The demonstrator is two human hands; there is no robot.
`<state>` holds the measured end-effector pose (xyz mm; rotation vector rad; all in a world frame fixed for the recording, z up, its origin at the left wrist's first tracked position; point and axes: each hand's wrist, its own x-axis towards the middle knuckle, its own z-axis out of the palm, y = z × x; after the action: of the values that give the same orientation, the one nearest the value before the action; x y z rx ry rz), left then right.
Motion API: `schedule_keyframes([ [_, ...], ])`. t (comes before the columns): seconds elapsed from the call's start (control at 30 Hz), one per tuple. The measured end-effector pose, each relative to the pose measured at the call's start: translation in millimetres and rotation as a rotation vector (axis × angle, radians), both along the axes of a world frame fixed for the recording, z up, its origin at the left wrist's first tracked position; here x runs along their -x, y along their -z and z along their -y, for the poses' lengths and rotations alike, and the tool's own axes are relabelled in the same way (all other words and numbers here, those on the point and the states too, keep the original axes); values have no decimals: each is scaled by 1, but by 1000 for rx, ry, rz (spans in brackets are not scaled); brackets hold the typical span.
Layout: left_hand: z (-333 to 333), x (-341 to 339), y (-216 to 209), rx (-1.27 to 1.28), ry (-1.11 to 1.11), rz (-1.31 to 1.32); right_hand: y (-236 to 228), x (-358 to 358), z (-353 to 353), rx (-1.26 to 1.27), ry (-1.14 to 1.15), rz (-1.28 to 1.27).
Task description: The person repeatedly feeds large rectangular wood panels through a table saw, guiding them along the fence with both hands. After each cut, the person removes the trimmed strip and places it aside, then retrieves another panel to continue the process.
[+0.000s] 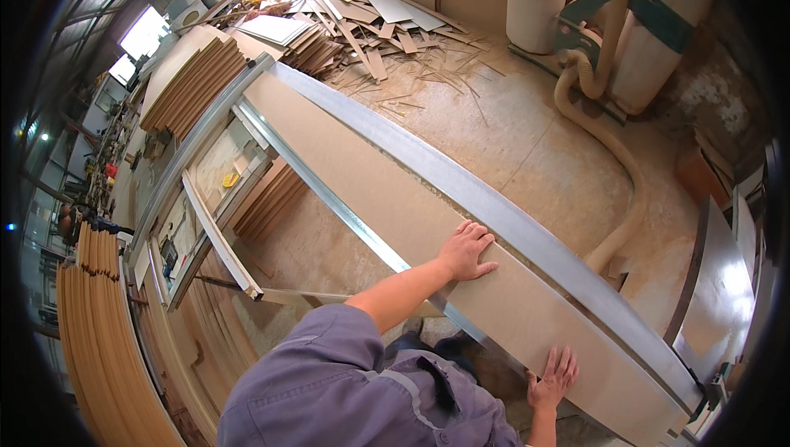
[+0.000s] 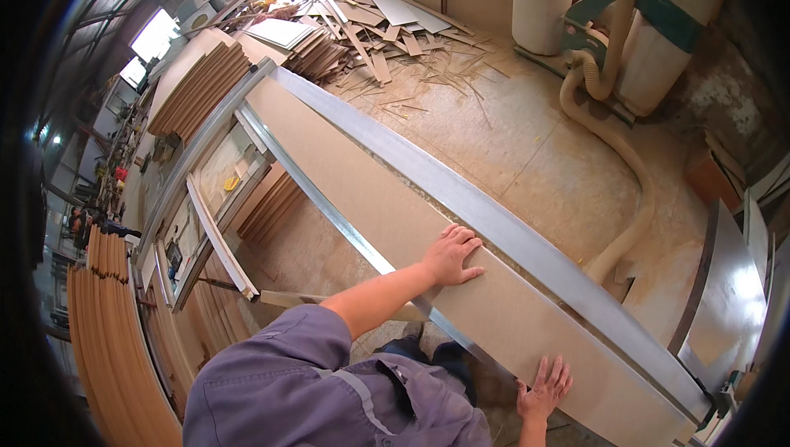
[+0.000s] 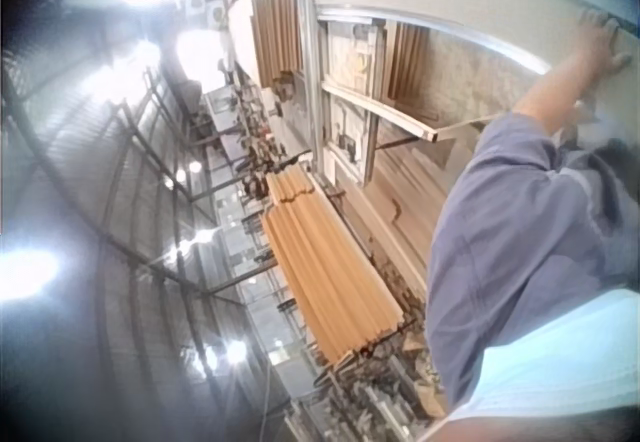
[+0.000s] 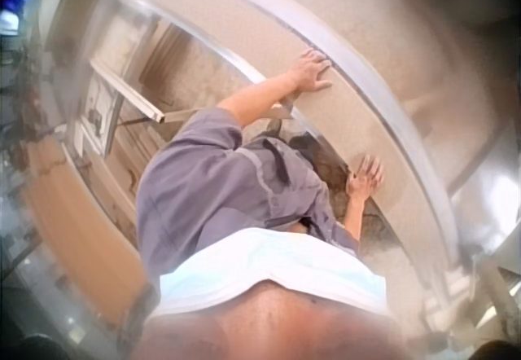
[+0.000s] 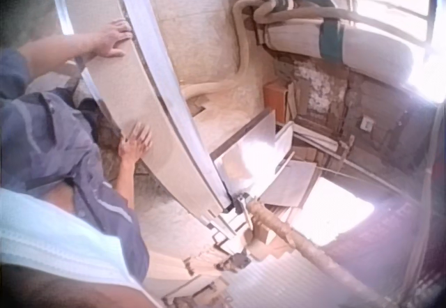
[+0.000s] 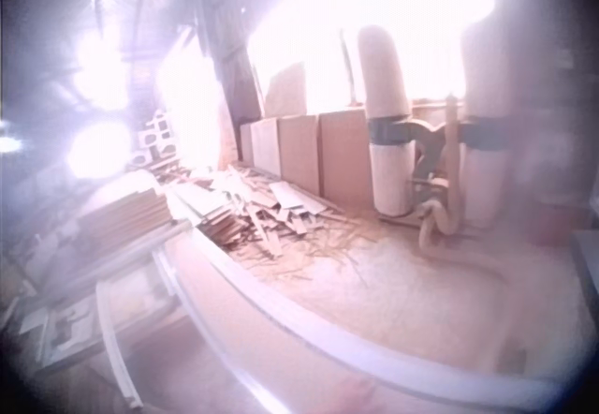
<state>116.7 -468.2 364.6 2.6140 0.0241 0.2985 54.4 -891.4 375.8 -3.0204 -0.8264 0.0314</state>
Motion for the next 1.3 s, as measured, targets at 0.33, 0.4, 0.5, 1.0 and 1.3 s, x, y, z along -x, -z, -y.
schedule_keyframes([
  [0.33, -38, 29, -7, -35, 93, 16, -40, 1, -41, 24, 110, -185],
  [0.4, -60, 59, 10, -13, 41, 20, -36, 31, -42, -30, 258, -95],
  [0.5, -138, 127, 29, -139, -190, -70, -43, 84, -51, -167, 629, -65],
  [1.0, -268, 166, 40, 1381, -1078, -161, -33, 25, -77, -1509, 1908, -159],
  [1.3, -220, 150, 48, 1273, -1101, -271, -9, 18, -59, -1435, 1915, -49],
])
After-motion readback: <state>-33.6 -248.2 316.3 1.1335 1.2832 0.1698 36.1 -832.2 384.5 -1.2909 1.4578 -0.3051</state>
